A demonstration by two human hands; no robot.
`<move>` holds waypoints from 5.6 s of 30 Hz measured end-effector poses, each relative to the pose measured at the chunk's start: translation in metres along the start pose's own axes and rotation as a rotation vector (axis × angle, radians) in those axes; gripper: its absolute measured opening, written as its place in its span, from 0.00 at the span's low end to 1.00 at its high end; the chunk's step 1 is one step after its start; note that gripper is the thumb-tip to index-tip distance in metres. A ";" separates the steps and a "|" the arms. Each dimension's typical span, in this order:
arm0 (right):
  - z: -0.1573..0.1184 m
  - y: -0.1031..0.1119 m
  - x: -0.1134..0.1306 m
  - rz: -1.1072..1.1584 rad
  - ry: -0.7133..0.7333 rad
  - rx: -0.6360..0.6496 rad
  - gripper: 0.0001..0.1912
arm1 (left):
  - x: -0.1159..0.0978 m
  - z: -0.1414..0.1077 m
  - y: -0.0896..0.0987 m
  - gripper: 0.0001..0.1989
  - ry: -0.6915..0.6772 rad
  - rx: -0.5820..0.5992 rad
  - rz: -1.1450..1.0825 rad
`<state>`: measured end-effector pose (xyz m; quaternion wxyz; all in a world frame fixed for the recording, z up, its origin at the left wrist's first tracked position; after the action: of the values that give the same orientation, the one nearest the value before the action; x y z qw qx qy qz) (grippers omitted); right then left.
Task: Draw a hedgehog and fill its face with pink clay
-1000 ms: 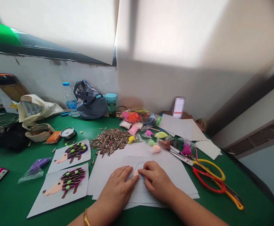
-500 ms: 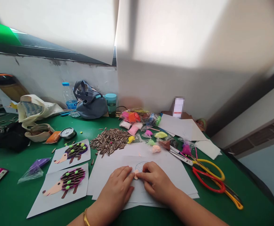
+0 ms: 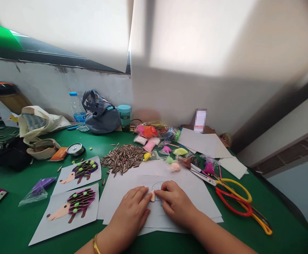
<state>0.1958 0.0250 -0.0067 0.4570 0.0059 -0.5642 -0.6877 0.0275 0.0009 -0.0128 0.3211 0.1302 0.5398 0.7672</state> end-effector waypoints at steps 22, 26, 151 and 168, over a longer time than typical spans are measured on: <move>0.002 -0.006 0.002 -0.083 -0.038 0.073 0.24 | 0.004 -0.003 -0.001 0.22 0.033 -0.025 -0.033; 0.000 -0.006 0.003 -0.081 -0.008 0.062 0.26 | 0.006 -0.003 -0.004 0.20 0.037 -0.005 -0.019; 0.000 -0.013 0.023 -0.173 0.094 0.193 0.25 | 0.003 -0.001 -0.003 0.20 0.061 0.068 -0.027; -0.001 -0.014 0.017 -0.161 0.052 0.142 0.29 | 0.004 -0.002 -0.003 0.20 0.059 0.057 -0.023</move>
<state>0.1776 0.0125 -0.0096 0.4132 0.1013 -0.5970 -0.6801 0.0248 0.0024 -0.0169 0.3098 0.1104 0.5722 0.7513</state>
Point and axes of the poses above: each hand's wrist, its own z-axis towards the middle knuckle, its own y-axis out of the back of the hand, x = y × z, the point moved 5 cm from there along z, towards the middle knuckle, and after that the axes turned 1 degree about y, right-handed, at the moved point
